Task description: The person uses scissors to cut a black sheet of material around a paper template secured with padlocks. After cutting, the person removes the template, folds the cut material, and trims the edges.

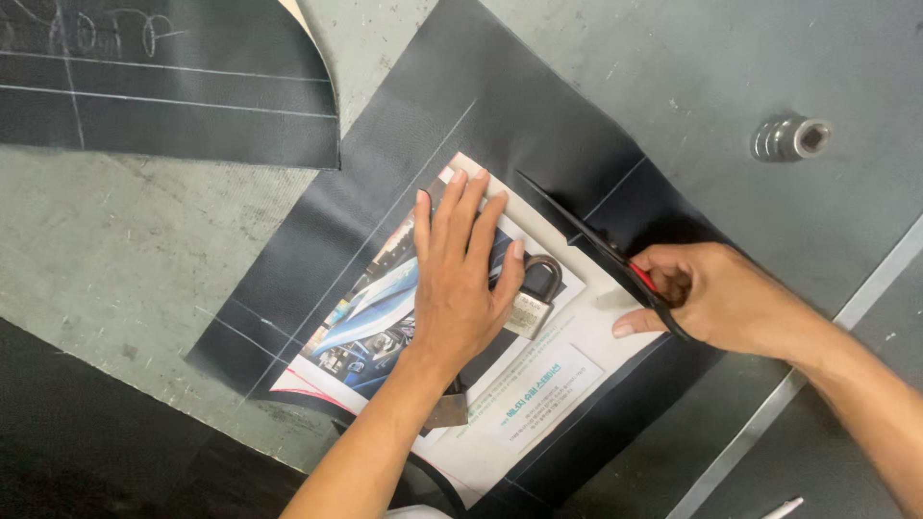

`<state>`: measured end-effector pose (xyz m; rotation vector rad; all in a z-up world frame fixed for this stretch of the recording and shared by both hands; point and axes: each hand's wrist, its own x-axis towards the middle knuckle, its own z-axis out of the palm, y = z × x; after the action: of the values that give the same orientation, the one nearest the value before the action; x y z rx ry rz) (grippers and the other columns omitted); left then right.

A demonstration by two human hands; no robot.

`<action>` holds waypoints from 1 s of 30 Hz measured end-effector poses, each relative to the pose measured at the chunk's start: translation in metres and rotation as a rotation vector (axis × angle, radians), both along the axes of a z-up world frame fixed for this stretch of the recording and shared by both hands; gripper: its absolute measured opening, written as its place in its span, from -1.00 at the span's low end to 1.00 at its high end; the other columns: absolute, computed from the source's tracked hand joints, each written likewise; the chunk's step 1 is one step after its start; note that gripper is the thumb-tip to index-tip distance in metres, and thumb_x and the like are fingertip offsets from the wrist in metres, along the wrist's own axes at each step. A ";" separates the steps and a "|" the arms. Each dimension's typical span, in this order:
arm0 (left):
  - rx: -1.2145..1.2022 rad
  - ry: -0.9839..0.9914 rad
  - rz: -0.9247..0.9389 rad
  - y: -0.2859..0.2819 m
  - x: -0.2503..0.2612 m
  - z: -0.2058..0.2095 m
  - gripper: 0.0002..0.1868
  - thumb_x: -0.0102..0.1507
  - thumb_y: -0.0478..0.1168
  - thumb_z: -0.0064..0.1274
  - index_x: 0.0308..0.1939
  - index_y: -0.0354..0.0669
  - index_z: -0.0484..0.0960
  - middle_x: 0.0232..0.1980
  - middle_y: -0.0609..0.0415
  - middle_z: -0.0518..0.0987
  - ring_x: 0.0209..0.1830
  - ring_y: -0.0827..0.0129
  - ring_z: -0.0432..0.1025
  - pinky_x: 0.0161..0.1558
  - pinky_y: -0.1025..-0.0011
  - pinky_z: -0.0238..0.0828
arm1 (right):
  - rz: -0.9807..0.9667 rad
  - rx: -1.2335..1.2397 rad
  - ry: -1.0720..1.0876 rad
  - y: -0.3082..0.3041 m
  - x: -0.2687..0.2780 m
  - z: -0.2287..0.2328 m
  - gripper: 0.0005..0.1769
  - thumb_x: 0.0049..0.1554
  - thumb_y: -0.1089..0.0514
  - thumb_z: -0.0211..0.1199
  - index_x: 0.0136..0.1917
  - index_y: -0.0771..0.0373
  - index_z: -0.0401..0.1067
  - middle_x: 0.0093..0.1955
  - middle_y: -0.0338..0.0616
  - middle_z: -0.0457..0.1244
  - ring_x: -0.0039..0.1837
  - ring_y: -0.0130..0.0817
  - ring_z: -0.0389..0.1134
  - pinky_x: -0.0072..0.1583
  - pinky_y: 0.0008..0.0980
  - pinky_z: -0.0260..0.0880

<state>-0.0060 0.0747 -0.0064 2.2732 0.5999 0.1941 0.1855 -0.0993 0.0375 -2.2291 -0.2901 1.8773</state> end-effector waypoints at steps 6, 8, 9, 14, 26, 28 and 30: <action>-0.003 -0.007 0.000 0.003 0.000 -0.001 -0.49 0.36 -0.20 0.08 0.36 -0.35 0.41 0.52 -0.17 0.27 0.62 -0.03 0.07 0.61 -0.22 -0.21 | 0.002 0.035 0.001 0.007 0.004 -0.001 -0.50 -0.22 -0.07 0.65 -0.12 0.22 0.57 -0.55 -0.31 0.05 -0.43 -0.45 0.03 -0.32 -0.35 -0.01; -0.008 -0.004 -0.009 0.000 -0.002 -0.001 -0.48 0.36 -0.20 0.08 0.36 -0.34 0.40 0.52 -0.17 0.26 0.63 -0.03 0.07 0.61 -0.22 -0.21 | 0.030 -0.005 -0.009 0.006 0.003 0.000 -0.49 -0.23 -0.08 0.65 -0.12 0.22 0.57 -0.56 -0.29 0.06 -0.43 -0.43 0.04 -0.31 -0.35 0.00; -0.004 -0.004 -0.009 0.001 -0.002 -0.001 -0.48 0.36 -0.20 0.08 0.36 -0.35 0.39 0.52 -0.18 0.26 0.63 -0.03 0.07 0.61 -0.23 -0.21 | 0.050 -0.034 -0.012 0.009 0.005 0.000 -0.49 -0.23 -0.08 0.66 -0.12 0.22 0.57 -0.56 -0.28 0.08 -0.43 -0.43 0.05 -0.30 -0.35 0.01; -0.001 -0.007 0.001 0.002 0.000 0.000 -0.44 0.36 -0.20 0.09 0.39 -0.36 0.36 0.55 -0.22 0.22 0.63 -0.03 0.07 0.61 -0.21 -0.20 | 0.124 -0.026 -0.053 0.026 0.009 0.003 -0.51 -0.23 -0.09 0.66 -0.12 0.21 0.63 -0.57 -0.28 0.13 -0.44 -0.41 0.09 -0.30 -0.34 0.02; 0.000 -0.014 0.004 0.003 -0.001 -0.001 -0.42 0.36 -0.18 0.11 0.40 -0.39 0.35 0.56 -0.23 0.20 0.65 -0.06 0.04 0.63 -0.21 -0.19 | 0.158 0.023 -0.064 0.036 0.012 -0.003 -0.50 -0.24 -0.12 0.65 -0.15 0.21 0.61 -0.56 -0.24 0.11 -0.42 -0.40 0.09 -0.30 -0.34 0.05; -0.002 -0.020 0.007 0.003 -0.001 0.000 -0.42 0.36 -0.19 0.11 0.39 -0.39 0.35 0.57 -0.25 0.18 0.66 -0.10 0.01 0.63 -0.20 -0.19 | 0.198 0.054 -0.080 0.040 0.012 -0.003 -0.47 -0.24 -0.13 0.67 -0.11 0.19 0.60 -0.56 -0.27 0.16 -0.43 -0.42 0.12 -0.29 -0.36 0.08; -0.008 -0.014 0.007 0.002 -0.001 0.000 -0.41 0.35 -0.18 0.11 0.39 -0.40 0.35 0.57 -0.29 0.15 0.66 -0.15 -0.03 0.62 -0.21 -0.19 | 0.130 0.121 -0.054 0.040 0.012 -0.003 -0.50 -0.25 -0.13 0.64 -0.14 0.20 0.61 -0.55 -0.30 0.17 -0.42 -0.45 0.12 -0.32 -0.36 0.09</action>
<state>-0.0068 0.0768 -0.0065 2.2602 0.6002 0.2105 0.1973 -0.0597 0.0341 -2.2307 -0.5546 1.8101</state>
